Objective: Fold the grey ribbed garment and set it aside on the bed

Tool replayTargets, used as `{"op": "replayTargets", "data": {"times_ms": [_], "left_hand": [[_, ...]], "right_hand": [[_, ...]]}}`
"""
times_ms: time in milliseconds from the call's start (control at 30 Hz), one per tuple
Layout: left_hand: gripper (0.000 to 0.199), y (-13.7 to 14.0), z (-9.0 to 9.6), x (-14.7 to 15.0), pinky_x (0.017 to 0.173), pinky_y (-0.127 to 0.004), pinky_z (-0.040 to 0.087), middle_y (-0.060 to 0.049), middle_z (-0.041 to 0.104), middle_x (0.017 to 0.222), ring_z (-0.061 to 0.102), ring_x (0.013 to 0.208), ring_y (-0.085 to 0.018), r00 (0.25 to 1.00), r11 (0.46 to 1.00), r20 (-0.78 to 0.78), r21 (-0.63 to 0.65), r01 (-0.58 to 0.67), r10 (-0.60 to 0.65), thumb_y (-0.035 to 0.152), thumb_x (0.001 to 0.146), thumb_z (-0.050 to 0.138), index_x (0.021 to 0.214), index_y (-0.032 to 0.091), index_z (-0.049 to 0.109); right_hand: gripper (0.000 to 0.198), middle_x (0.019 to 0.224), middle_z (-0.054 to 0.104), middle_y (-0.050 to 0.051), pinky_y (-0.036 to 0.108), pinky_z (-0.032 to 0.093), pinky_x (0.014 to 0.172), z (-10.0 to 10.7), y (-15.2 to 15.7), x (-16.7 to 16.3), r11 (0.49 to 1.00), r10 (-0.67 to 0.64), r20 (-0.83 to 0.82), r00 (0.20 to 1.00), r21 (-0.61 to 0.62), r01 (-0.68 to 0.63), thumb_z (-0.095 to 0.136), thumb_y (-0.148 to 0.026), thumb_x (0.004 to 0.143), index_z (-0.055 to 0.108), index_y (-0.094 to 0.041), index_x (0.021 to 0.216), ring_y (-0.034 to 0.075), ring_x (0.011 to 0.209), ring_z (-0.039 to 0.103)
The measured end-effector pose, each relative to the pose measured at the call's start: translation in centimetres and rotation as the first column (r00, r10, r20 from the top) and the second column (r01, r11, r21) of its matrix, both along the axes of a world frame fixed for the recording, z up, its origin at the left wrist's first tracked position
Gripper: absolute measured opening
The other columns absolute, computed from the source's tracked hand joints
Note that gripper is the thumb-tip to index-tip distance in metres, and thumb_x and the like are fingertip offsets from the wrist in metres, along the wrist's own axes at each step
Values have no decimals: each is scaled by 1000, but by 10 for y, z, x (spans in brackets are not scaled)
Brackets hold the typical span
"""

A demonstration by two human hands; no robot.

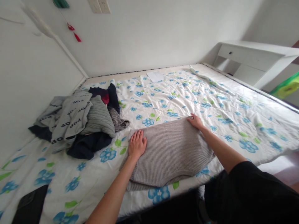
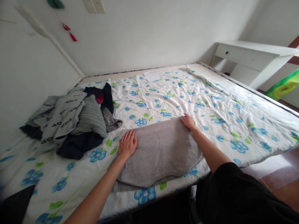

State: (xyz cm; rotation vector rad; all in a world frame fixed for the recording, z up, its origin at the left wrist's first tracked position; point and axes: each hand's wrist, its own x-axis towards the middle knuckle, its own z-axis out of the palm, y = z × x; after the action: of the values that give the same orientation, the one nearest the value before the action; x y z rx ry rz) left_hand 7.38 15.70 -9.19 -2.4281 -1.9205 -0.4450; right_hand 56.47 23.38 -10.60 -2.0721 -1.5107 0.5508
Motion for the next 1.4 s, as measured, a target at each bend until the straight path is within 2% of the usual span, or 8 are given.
{"op": "replayTargets", "data": {"times_ms": [267, 533, 633, 767, 967, 1100, 1233, 1400], "left_hand": [[67, 0, 0, -1, 140, -54, 33, -13, 53, 178, 47, 167, -36, 999, 1000, 33, -25, -2, 2, 40, 110, 41, 171, 17, 58], [60, 8, 11, -4, 132, -57, 42, -12, 62, 171, 54, 157, -39, 998, 999, 58, -35, -9, 11, 41, 106, 50, 160, 21, 69], [55, 31, 20, -33, 127, -56, 47, -15, 69, 162, 59, 150, -40, 959, 984, 225, -20, -176, 176, 41, 99, 60, 148, 21, 76], [45, 62, 28, -86, 104, -45, 62, -12, 84, 127, 76, 120, -33, 624, 857, 587, -369, -360, 515, 43, 92, 68, 129, 20, 79], [28, 78, 32, -108, 77, -28, 62, -7, 85, 103, 77, 87, -19, 226, 775, 764, -630, 54, 605, 44, 82, 83, 100, 23, 75], [33, 83, 35, -100, 71, -30, 61, -6, 85, 100, 76, 82, -20, 308, 722, 723, -678, 141, 618, 44, 76, 91, 100, 25, 79], [47, 90, 30, -95, 78, -34, 62, -7, 85, 97, 78, 86, -24, 445, 794, 724, -606, 46, 526, 53, 69, 98, 97, 22, 78], [40, 92, 22, -92, 87, -35, 60, -8, 85, 93, 79, 94, -27, 649, 848, 576, -481, -224, 498, 48, 78, 92, 101, 20, 78]], "right_hand": [[34, 90, 84, 7, 30, 62, 74, -8, 17, 16, 987, -84, -400, 913, -157, 22, 88, -46, 87, 86, -18, 107, 24, 82, 78], [38, 108, 86, 15, 39, 62, 97, -12, 7, 7, 985, -164, -5, 986, -50, 163, 85, -49, 89, 86, -20, 115, 34, 112, 80], [46, 118, 86, 17, 41, 60, 103, -10, 4, 1, 981, -187, 13, 982, -52, 187, 81, -55, 93, 85, -21, 123, 37, 123, 79], [42, 109, 86, 14, 38, 65, 90, -6, -3, 6, 984, -161, -215, 963, -103, 142, 83, -58, 92, 85, -20, 112, 34, 108, 81], [29, 98, 85, 10, 31, 65, 67, 8, -9, 9, 974, -161, -657, 736, -227, 10, 87, -42, 91, 79, -19, 107, 24, 81, 79], [30, 102, 85, 11, 33, 68, 71, 12, -12, 10, 968, -146, -714, 684, -246, -50, 91, -38, 87, 79, -19, 107, 25, 83, 80], [31, 99, 85, 10, 33, 66, 71, 6, -10, 15, 977, -152, -634, 758, -212, 19, 89, -38, 88, 82, -19, 112, 25, 83, 80], [34, 112, 85, 14, 36, 62, 88, -2, -2, 12, 989, -94, -70, 993, -119, 85, 86, -45, 93, 85, -18, 112, 33, 105, 80]]}}
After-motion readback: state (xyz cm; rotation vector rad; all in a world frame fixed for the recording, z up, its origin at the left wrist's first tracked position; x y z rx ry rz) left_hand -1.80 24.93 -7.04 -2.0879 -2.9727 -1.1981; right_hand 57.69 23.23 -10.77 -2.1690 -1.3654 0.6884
